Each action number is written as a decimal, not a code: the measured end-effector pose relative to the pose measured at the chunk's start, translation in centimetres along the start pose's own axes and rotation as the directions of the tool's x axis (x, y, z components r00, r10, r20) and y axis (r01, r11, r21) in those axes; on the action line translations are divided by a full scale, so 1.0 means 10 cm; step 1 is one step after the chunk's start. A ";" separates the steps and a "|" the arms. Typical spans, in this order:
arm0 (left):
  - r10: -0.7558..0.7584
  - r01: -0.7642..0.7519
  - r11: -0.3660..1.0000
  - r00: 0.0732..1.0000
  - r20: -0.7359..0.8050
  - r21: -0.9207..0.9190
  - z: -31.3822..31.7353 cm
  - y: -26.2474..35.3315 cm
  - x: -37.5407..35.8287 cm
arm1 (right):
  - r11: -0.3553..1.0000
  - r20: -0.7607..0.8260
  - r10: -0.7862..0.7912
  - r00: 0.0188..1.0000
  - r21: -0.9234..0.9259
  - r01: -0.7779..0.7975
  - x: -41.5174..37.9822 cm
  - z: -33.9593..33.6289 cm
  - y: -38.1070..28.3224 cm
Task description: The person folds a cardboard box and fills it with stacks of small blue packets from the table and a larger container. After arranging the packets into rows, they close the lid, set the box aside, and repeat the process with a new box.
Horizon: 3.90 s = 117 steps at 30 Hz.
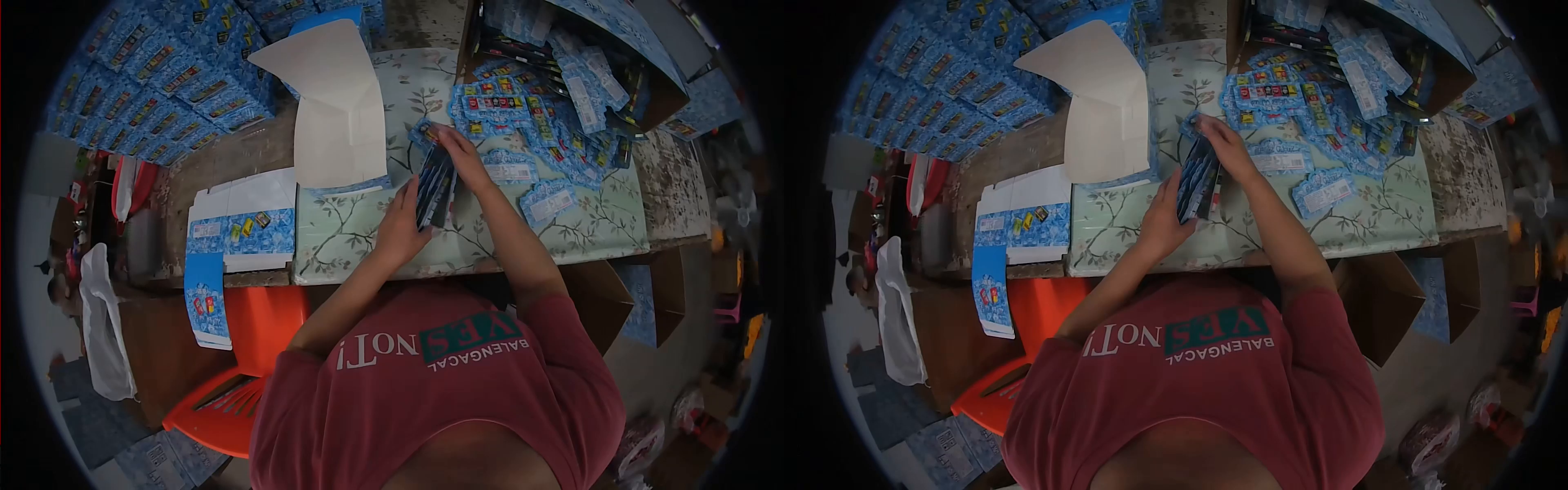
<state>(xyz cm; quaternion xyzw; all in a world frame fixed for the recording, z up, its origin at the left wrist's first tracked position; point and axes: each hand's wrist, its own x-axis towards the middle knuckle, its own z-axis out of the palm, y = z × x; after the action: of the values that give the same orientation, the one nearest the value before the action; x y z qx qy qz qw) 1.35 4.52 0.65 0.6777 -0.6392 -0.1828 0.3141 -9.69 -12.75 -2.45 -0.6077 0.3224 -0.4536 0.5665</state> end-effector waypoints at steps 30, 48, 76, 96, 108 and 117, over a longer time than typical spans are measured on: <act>-0.113 0.084 0.837 0.993 -0.021 -0.541 -0.05 -0.60 -0.33 | 0.639 0.596 0.114 0.795 -0.656 0.401 -0.76 -0.25 -0.66; -0.139 -0.144 0.671 0.939 -0.314 -0.728 0.60 -0.18 0.03 | 0.535 0.621 0.285 0.731 -0.735 0.416 -0.81 -0.44 -0.86; -0.297 0.472 0.879 0.655 -0.694 0.069 -1.68 -2.35 0.66 | 0.987 0.191 0.131 0.973 -0.121 -0.109 -0.39 0.40 -1.22; 0.185 -0.278 0.878 0.948 0.258 0.389 -1.35 -0.75 0.72 | 0.997 -0.116 0.057 0.992 -0.044 -0.063 -0.35 0.00 -1.47; -0.015 0.055 0.993 0.932 -0.361 0.100 -1.30 -0.83 0.42 | 0.895 0.301 -0.043 0.953 -0.411 0.170 0.24 0.95 -1.38; -0.381 0.277 0.919 0.807 -0.451 -0.281 -1.02 -1.13 0.08 | 0.231 0.548 0.663 0.510 -0.798 0.557 0.56 1.45 -0.80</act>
<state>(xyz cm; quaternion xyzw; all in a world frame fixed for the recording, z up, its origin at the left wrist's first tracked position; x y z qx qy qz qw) 16.58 5.56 0.80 0.7672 -0.3869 -0.1177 0.4979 4.72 -10.89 7.22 -0.9309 0.2246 0.2466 0.1485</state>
